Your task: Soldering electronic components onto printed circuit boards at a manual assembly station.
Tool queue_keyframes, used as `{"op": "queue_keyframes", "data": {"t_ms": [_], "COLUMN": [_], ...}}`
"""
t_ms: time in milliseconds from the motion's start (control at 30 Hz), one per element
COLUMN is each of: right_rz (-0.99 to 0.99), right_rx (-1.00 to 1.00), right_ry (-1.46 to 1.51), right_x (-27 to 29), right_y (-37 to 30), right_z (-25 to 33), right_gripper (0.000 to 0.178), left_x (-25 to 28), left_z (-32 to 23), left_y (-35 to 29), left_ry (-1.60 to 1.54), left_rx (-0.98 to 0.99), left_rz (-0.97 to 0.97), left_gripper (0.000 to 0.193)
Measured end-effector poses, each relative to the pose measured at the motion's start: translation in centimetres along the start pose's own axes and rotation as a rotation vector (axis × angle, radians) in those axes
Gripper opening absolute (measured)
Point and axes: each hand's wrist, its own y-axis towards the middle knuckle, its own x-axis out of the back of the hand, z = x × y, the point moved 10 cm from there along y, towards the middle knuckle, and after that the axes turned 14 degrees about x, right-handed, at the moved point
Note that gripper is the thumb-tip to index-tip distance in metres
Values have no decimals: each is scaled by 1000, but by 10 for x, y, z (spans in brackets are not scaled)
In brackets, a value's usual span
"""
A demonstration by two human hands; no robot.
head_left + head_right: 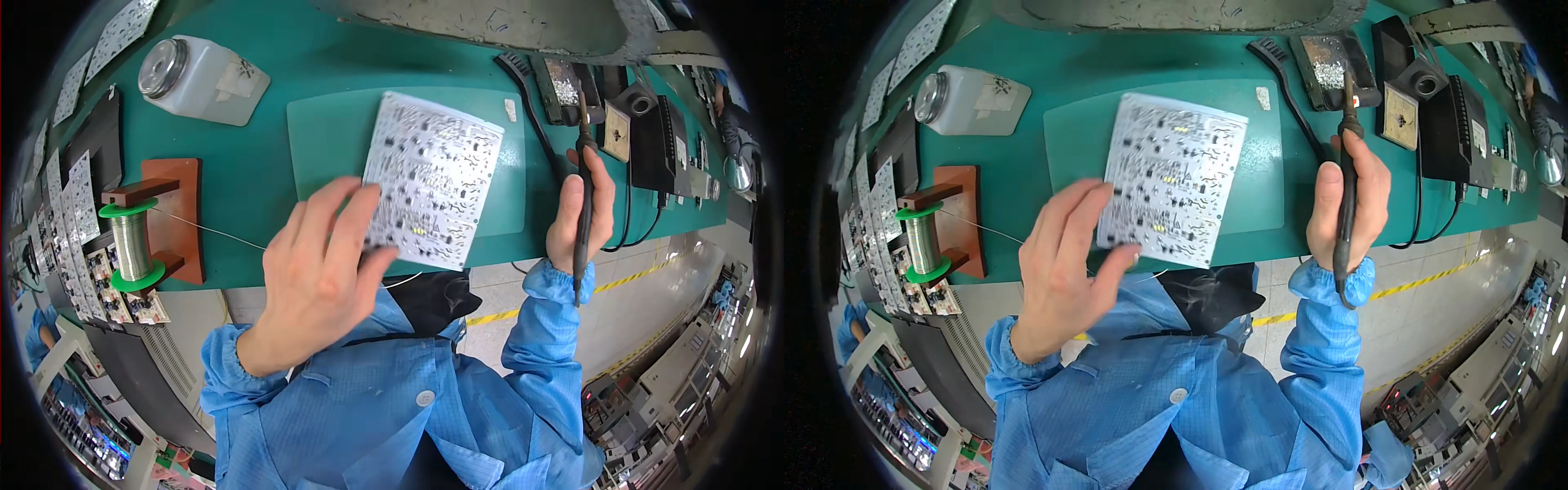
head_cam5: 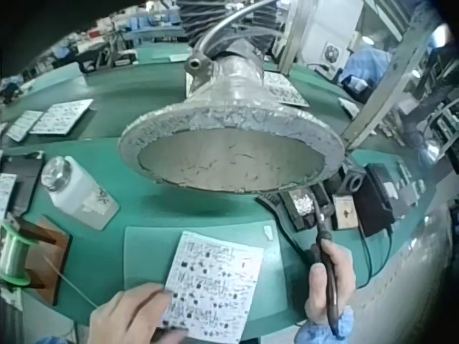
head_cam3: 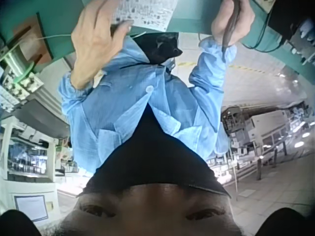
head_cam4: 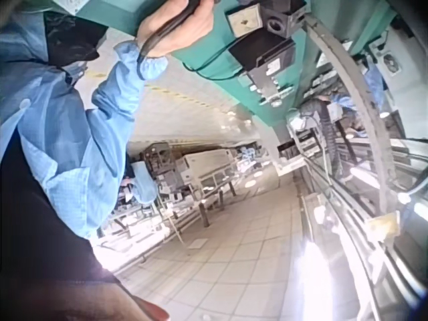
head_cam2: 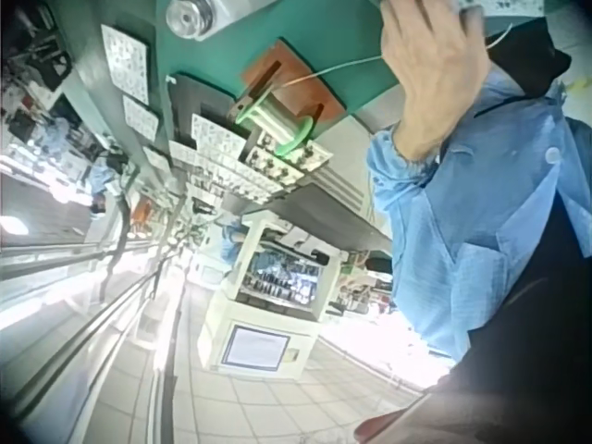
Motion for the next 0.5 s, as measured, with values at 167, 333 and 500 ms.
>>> {"op": "queue_keyframes", "data": {"t_ms": [167, 333, 500], "right_rz": [-61, 2, -10], "right_rx": [-17, -59, -99], "right_ry": [32, 33, 59], "right_x": [3, 2, 9], "right_y": [2, -4, -10], "right_z": [-1, -3, -8], "right_gripper": [33, 34, 36], "left_x": [3, -17, -1], "left_z": [-6, -26, -41], "left_y": [6, 0, -3], "left_ry": [83, 107, -51], "left_rx": [-129, -2, -27], "left_rz": [-170, -14, -73], "left_gripper": [56, 87, 74]}}
